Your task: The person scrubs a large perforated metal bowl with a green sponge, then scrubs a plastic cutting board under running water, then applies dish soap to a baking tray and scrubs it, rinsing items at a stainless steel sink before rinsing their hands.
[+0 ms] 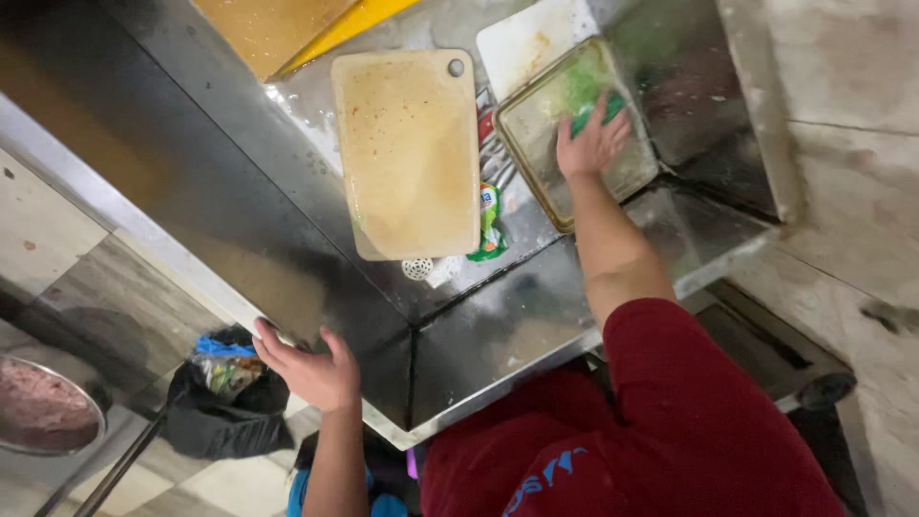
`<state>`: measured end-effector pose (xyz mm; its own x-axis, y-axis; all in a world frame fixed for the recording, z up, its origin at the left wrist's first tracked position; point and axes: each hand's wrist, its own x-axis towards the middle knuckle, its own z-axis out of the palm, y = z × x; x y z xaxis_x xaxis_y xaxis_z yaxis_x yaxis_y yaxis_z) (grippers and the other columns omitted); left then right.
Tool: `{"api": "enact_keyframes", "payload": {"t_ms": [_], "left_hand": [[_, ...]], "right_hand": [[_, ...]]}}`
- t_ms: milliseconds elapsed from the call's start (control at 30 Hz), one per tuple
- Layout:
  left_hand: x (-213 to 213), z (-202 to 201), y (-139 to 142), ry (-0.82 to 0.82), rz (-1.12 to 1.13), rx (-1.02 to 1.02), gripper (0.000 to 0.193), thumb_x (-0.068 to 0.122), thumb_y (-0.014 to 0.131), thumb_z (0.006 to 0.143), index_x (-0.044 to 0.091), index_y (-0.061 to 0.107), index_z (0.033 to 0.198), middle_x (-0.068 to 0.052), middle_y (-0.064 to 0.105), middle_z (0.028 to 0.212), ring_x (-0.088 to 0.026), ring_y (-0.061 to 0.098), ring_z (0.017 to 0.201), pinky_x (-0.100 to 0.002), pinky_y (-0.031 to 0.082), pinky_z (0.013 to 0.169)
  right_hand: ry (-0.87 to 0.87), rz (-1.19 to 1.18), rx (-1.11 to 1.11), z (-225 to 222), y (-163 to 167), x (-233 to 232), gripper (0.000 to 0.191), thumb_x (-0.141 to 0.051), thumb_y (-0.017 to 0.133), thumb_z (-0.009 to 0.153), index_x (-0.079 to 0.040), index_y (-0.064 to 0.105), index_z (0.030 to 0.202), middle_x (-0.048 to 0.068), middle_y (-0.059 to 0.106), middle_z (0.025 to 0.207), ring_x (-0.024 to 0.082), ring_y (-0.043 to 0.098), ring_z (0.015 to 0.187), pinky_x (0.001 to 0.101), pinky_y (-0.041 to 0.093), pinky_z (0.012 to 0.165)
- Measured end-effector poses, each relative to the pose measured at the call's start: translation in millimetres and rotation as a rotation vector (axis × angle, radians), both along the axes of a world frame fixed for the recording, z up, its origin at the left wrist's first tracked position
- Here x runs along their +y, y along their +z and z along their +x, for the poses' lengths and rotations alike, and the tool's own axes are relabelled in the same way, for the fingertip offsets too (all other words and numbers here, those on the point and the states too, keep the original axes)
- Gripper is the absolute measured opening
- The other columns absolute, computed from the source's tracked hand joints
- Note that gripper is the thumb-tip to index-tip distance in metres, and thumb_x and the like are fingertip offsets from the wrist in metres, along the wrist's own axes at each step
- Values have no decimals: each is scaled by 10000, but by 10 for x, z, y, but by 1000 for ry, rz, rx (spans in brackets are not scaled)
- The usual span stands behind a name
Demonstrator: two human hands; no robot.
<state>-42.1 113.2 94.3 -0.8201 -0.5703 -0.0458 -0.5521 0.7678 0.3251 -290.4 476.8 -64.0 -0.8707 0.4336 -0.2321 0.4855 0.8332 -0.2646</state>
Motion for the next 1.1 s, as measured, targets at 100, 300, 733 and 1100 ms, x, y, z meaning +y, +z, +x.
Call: {"api": "enact_keyframes", "payload": {"t_ms": [100, 300, 733, 1100], "left_hand": [[-14, 4, -17, -1, -15, -4, 870, 109, 692, 933, -5, 216, 1653, -289, 362, 1638, -515, 362, 1502, -528, 429, 1184], [-31, -50, -53, 40, -29, -30, 867, 107, 703, 901, -33, 243, 1622, -323, 377, 1558, -508, 398, 1448, -552, 402, 1188], [-24, -11, -71, 62, -21, -20, 865, 65, 716, 924, 20, 239, 1645, -305, 378, 1589, -505, 438, 1451, -505, 520, 1093], [-25, -82, -46, 108, -61, -104, 916, 134, 758, 892, 8, 231, 1631, -357, 337, 1554, -533, 424, 1405, -537, 471, 1113]], "right_hand": [[485, 24, 67, -27, -174, -115, 831, -365, 749, 936, -77, 344, 1602, 350, 126, 1693, 525, 152, 1565, 619, 169, 1305], [398, 181, 152, -178, -473, 100, 775, -303, 639, 977, 49, 381, 1617, 347, 137, 1706, 520, 115, 1586, 663, 75, 1267], [841, 23, -105, -102, -617, 219, 881, -419, 735, 826, -92, 415, 1578, 306, 205, 1662, 495, 173, 1539, 688, 210, 1166], [757, -34, -12, -7, -522, -48, 599, -344, 729, 845, -241, 475, 1377, 224, 403, 1607, 416, 311, 1537, 581, 222, 1276]]}}
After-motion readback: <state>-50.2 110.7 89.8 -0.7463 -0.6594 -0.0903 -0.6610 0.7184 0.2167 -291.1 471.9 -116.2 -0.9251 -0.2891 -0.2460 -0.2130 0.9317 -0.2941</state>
